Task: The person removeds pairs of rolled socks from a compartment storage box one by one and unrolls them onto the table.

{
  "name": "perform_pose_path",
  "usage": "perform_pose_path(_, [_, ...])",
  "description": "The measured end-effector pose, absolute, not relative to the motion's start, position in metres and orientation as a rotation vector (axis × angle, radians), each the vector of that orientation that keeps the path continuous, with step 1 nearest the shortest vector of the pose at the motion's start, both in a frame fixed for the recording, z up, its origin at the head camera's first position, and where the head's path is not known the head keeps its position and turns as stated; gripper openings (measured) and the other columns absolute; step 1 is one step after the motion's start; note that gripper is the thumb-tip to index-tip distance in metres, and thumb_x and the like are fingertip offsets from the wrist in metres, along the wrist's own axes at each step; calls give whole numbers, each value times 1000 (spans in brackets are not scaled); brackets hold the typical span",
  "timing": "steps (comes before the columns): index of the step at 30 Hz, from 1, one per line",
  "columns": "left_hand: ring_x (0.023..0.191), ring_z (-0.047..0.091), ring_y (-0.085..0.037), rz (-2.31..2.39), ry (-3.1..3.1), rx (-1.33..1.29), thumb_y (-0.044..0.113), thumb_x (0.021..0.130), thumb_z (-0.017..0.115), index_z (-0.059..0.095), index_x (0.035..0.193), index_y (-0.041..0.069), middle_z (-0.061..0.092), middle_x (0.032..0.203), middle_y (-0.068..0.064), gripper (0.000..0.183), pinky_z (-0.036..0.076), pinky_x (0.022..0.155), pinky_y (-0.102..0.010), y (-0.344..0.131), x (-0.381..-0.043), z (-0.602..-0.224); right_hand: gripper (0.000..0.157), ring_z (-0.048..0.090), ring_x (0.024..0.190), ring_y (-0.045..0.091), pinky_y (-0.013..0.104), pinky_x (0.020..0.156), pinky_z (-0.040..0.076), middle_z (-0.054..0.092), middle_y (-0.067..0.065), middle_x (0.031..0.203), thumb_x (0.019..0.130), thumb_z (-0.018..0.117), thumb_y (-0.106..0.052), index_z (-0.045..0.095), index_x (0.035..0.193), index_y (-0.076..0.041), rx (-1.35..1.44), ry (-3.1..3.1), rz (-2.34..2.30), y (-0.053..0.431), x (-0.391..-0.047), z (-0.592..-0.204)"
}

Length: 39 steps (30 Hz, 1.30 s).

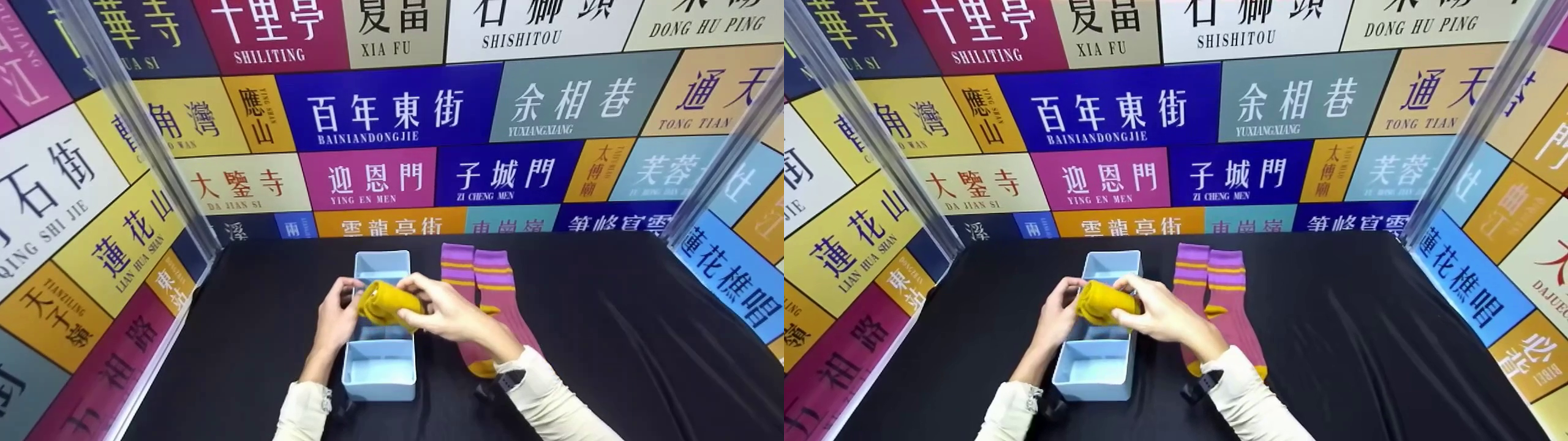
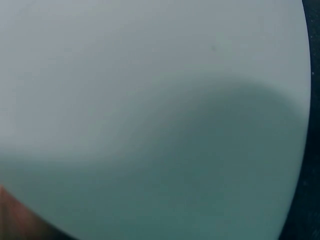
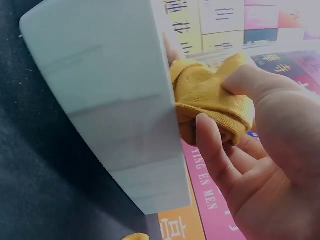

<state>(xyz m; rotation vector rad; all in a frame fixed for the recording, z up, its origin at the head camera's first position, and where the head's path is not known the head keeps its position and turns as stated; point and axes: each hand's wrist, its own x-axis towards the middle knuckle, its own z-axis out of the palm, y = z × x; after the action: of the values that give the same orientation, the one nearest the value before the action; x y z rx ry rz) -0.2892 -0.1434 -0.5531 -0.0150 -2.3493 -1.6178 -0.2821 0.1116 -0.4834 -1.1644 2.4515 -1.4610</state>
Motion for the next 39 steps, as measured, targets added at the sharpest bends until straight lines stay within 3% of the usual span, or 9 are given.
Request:
perform_pose_path(4, [101,77,-16,-1609,-2351,-9,16,100,73,73,115,22,79,117,-3,16,55,90,-36,-143,-290,-553,44,71,94,16,26,75,63,75,10,120,99,80,-22,67,138,-9,-1175,2473,-1511,119,-282,-481])
perform_pose_path(13, [101,76,-15,-1610,-2344,1,17,100,71,74,114,22,79,117,-2,15,55,91,-36,-144,-291,-554,36,64,88,18,27,74,60,69,0,104,93,87,-27,78,127,-24,-1160,2604,-1549,135,-282,-480])
perform_pose_path(21, [105,76,-17,-1622,-2347,13,17,100,71,74,115,22,79,119,-4,16,55,94,-37,-144,-289,-555,38,67,98,20,31,86,63,71,1,115,93,86,-22,75,130,-21,-1114,2606,-1526,156,-281,-477])
perform_pose_path(26, [107,76,-19,-1616,-2347,13,16,100,70,74,117,19,79,122,-8,17,55,96,-39,-143,-289,-556,41,69,97,21,28,83,61,75,2,119,94,85,-23,73,134,-21,-1012,2623,-1520,174,-281,-475])
perform_pose_path(32, [105,76,-15,-1613,-2354,51,20,100,71,74,115,26,78,121,-1,17,54,92,-37,-142,-289,-555,43,69,97,23,29,82,60,74,-2,121,94,86,-28,71,135,-27,-954,2640,-1512,195,-279,-475])
perform_pose_path(39, [107,76,-18,-1621,-2351,41,19,100,71,74,116,24,78,122,-2,17,55,94,-38,-142,-289,-555,45,71,98,20,30,85,63,75,-2,120,93,87,-30,71,135,-28,-915,2660,-1481,223,-275,-485])
